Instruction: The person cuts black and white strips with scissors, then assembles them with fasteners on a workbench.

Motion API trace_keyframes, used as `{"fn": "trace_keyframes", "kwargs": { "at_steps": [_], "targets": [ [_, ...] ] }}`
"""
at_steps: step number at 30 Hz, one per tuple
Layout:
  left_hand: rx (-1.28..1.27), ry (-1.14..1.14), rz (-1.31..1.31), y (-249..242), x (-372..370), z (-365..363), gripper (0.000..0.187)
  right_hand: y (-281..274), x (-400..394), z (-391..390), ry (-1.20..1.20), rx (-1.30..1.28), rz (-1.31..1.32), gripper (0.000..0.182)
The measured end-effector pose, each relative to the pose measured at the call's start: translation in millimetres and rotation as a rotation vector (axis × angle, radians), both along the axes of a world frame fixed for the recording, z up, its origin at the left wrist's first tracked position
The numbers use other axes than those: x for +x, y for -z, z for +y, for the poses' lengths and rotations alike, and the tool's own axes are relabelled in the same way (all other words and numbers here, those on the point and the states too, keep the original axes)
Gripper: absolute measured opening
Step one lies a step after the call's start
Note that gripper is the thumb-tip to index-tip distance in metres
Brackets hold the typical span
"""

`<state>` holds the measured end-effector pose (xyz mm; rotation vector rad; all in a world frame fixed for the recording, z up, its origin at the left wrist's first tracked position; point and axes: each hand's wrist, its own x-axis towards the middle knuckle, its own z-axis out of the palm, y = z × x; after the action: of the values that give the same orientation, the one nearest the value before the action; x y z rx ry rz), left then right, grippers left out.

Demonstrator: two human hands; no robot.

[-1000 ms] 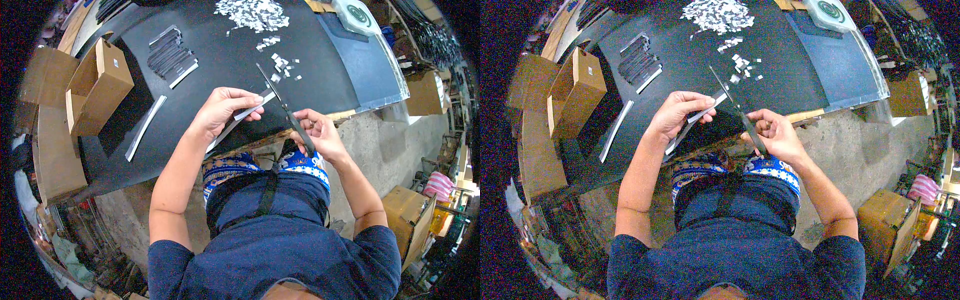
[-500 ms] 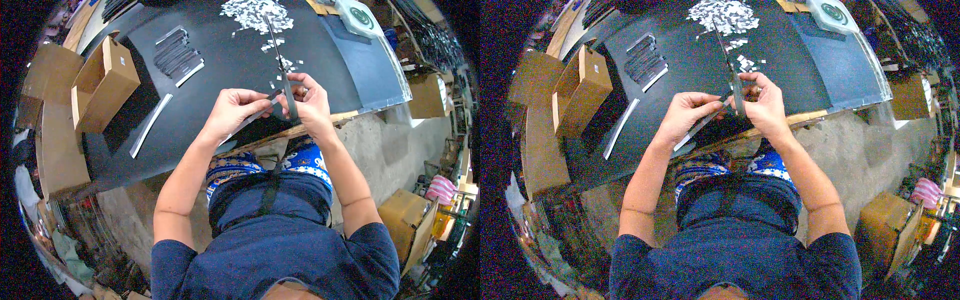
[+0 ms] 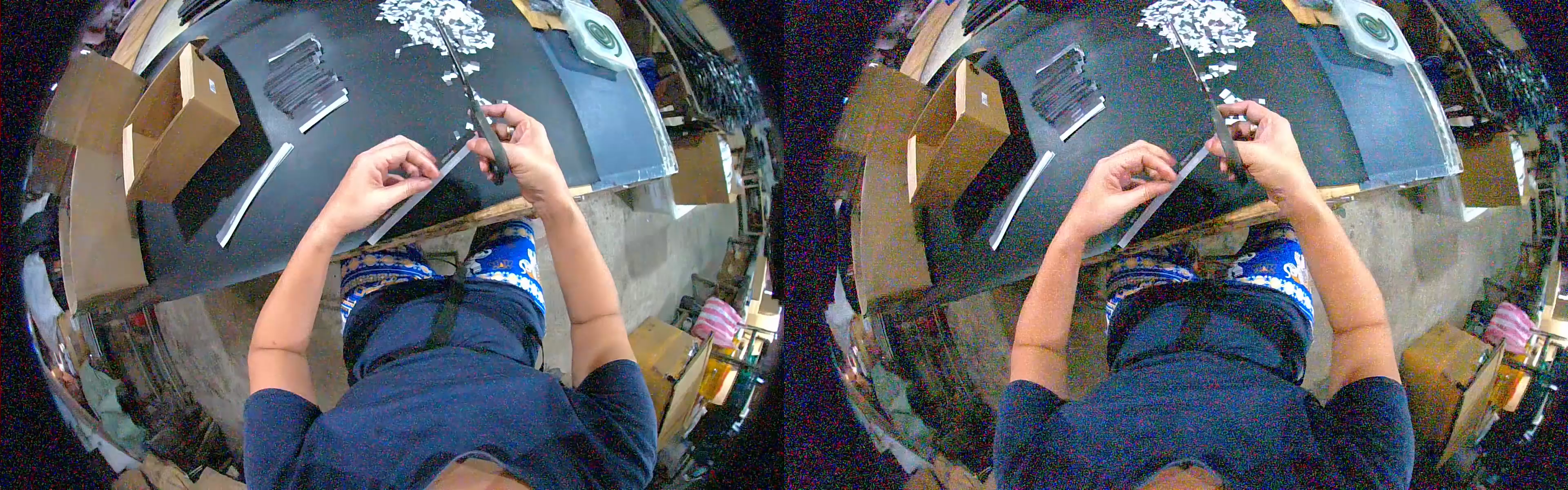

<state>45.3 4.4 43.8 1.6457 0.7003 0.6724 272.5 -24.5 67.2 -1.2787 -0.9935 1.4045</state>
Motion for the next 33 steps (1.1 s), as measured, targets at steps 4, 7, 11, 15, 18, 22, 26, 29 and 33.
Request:
{"fn": "trace_keyframes", "kwargs": {
  "at_steps": [4,7,11,15,18,22,26,29,33],
  "targets": [
    [-0.066,0.065,0.037,-10,-4,1,0.012,0,0,5,-0.027,-0.009,-0.032,0.040],
    [-0.073,0.110,0.023,-10,-9,5,0.015,2,0,9,-0.056,-0.013,-0.040,0.040],
    [-0.124,0.184,-0.006,-13,-12,7,0.019,3,1,12,-0.091,-0.005,-0.050,0.040],
    [-0.166,0.213,-0.005,-17,-13,8,0.022,1,3,14,-0.115,-0.028,-0.082,0.041],
    [-0.192,0.227,-0.053,-11,-16,11,0.026,-13,1,7,-0.055,0.003,-0.149,0.042],
    [-0.249,0.198,-0.095,-2,-24,16,0.028,-27,10,-18,-0.090,0.042,-0.247,0.040],
    [-0.278,0.184,-0.084,-1,-32,21,0.030,-36,29,-53,-0.314,-0.088,-0.272,0.047],
    [-0.284,0.173,-0.047,-3,-35,23,0.031,-43,41,-71,-0.494,-0.242,-0.277,0.050],
    [-0.232,0.176,-0.073,-3,-34,24,0.031,-39,40,-83,-0.504,-0.395,-0.166,0.045]
  ]
}}
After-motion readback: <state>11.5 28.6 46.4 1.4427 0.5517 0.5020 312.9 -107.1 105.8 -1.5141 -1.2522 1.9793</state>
